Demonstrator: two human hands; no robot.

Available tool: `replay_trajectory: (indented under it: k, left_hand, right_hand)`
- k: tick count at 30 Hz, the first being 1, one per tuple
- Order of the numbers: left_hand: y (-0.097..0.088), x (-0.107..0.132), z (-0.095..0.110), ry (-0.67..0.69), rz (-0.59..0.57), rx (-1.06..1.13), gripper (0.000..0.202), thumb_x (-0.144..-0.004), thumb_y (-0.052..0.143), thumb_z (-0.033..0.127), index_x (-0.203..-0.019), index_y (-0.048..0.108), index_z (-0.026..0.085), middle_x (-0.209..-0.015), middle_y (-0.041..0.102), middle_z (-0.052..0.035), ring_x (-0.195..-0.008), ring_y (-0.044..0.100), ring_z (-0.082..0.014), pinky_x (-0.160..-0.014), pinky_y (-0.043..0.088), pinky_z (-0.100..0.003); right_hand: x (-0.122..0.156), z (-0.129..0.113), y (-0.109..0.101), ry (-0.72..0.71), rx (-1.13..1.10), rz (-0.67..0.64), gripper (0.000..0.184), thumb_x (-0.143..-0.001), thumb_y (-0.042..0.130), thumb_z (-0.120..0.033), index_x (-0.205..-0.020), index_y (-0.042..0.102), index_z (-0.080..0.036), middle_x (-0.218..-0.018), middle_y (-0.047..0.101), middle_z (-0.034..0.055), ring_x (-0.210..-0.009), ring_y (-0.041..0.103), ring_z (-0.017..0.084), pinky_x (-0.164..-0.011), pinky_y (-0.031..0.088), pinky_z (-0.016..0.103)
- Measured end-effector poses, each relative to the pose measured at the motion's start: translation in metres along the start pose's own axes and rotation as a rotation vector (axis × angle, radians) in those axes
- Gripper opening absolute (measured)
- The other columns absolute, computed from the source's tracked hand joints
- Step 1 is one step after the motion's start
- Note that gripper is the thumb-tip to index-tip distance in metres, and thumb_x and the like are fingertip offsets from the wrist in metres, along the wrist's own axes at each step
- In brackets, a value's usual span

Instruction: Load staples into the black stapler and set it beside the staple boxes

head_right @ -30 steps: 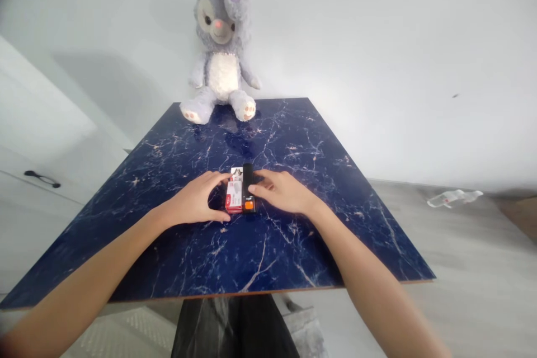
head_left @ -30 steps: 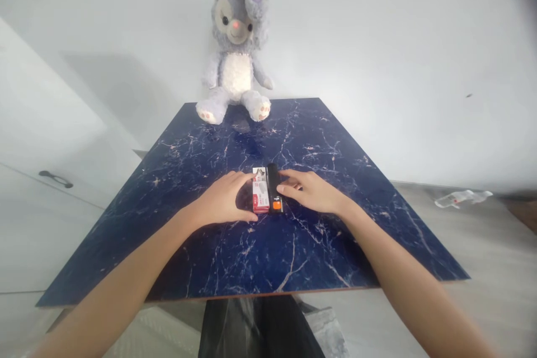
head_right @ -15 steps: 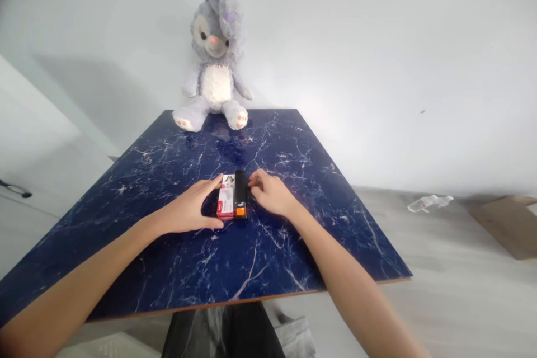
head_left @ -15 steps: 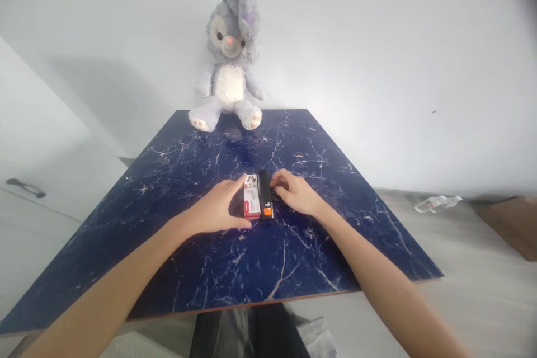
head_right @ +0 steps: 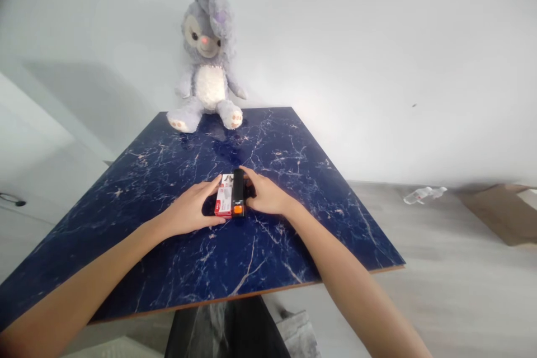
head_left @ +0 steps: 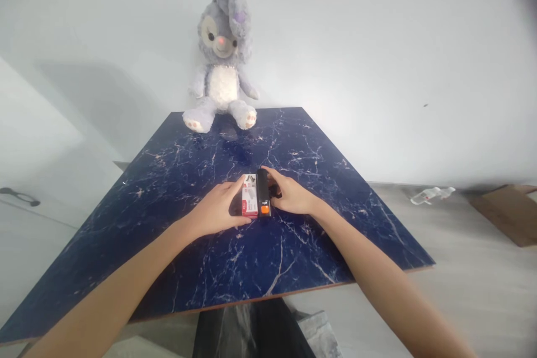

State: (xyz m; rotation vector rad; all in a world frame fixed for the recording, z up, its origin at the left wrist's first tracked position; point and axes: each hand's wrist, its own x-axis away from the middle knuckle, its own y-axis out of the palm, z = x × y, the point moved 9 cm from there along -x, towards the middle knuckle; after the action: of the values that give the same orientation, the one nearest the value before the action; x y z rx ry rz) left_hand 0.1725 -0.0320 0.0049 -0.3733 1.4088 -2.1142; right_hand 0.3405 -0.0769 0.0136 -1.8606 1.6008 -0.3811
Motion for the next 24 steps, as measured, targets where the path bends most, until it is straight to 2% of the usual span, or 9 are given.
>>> replay_trajectory:
  k: [6,10,12,14,16,18,21,24]
  left_hand:
    - [0.002,-0.002,-0.001,-0.007,-0.018,0.015,0.108,-0.077,0.071,0.068,-0.163,0.019,0.029,-0.152,0.049,-0.0177,-0.135,0.046,-0.0424,-0.105,0.041,-0.054]
    - [0.001,-0.002,0.000,-0.004,-0.016,0.027,0.107,-0.078,0.070,0.068,-0.163,0.016,0.031,-0.153,0.047,-0.0166,-0.138,0.044,-0.0410,-0.107,0.040,-0.054]
    - [0.001,-0.001,0.001,-0.013,-0.006,0.029,0.106,-0.078,0.071,0.066,-0.163,0.017,0.031,-0.153,0.047,-0.0164,-0.138,0.045,-0.0406,-0.107,0.040,-0.054]
    - [0.002,0.000,0.004,-0.018,0.009,0.029,0.107,-0.078,0.073,0.063,-0.163,0.017,0.030,-0.152,0.049,-0.0169,-0.136,0.045,-0.0403,-0.107,0.041,-0.054]
    - [0.005,0.002,0.010,-0.007,0.028,0.034,0.107,-0.079,0.073,0.062,-0.163,0.015,0.029,-0.148,0.052,-0.0168,-0.135,0.047,-0.0390,-0.106,0.042,-0.053]
    - [0.010,0.000,0.017,0.014,0.052,0.039,0.105,-0.081,0.072,0.061,-0.163,0.015,0.028,-0.144,0.055,-0.0160,-0.132,0.050,-0.0371,-0.105,0.043,-0.052]
    - [0.017,-0.019,0.034,0.048,0.109,0.017,0.101,-0.080,0.072,0.061,-0.160,0.022,0.026,-0.137,0.059,-0.0159,-0.126,0.054,-0.0358,-0.102,0.045,-0.050]
    - [0.028,-0.064,0.059,0.090,0.155,-0.007,0.098,-0.078,0.074,0.060,-0.157,0.029,0.022,-0.128,0.064,-0.0168,-0.119,0.059,-0.0359,-0.100,0.046,-0.048]
  right_hand:
    - [-0.002,-0.001,-0.002,-0.028,0.020,0.006,0.096,-0.072,0.064,-0.008,-0.159,0.025,-0.019,-0.137,0.063,0.0143,-0.116,0.066,0.026,-0.099,0.053,0.040]
    - [-0.001,0.006,-0.005,-0.002,0.049,0.013,0.098,-0.073,0.066,-0.011,-0.160,0.023,-0.021,-0.142,0.060,0.0138,-0.123,0.063,0.027,-0.108,0.048,0.043]
    - [0.001,0.009,-0.011,0.039,0.082,0.043,0.097,-0.073,0.069,-0.013,-0.159,0.026,-0.020,-0.142,0.059,0.0147,-0.124,0.062,0.028,-0.107,0.048,0.044]
    - [0.007,0.012,-0.017,0.125,0.089,0.066,0.086,-0.078,0.067,-0.018,-0.156,0.032,-0.020,-0.132,0.066,0.0140,-0.115,0.066,0.028,-0.102,0.051,0.043]
    - [0.019,0.014,-0.018,0.241,0.034,0.077,0.064,-0.090,0.059,-0.026,-0.151,0.041,-0.021,-0.117,0.074,0.0113,-0.100,0.072,0.026,-0.093,0.055,0.042]
    - [0.033,0.012,-0.017,0.323,-0.036,0.098,0.048,-0.099,0.050,-0.037,-0.144,0.049,-0.022,-0.113,0.075,0.0100,-0.095,0.073,0.026,-0.090,0.056,0.042]
    - [0.050,0.008,-0.024,0.327,-0.040,0.173,0.045,-0.099,0.052,-0.044,-0.139,0.054,-0.025,-0.126,0.071,0.0097,-0.109,0.070,0.027,-0.098,0.052,0.043]
    - [0.058,0.032,-0.053,0.398,0.057,0.267,0.046,-0.096,0.053,-0.039,-0.140,0.053,-0.023,-0.128,0.070,0.0107,-0.113,0.068,0.029,-0.101,0.050,0.044]
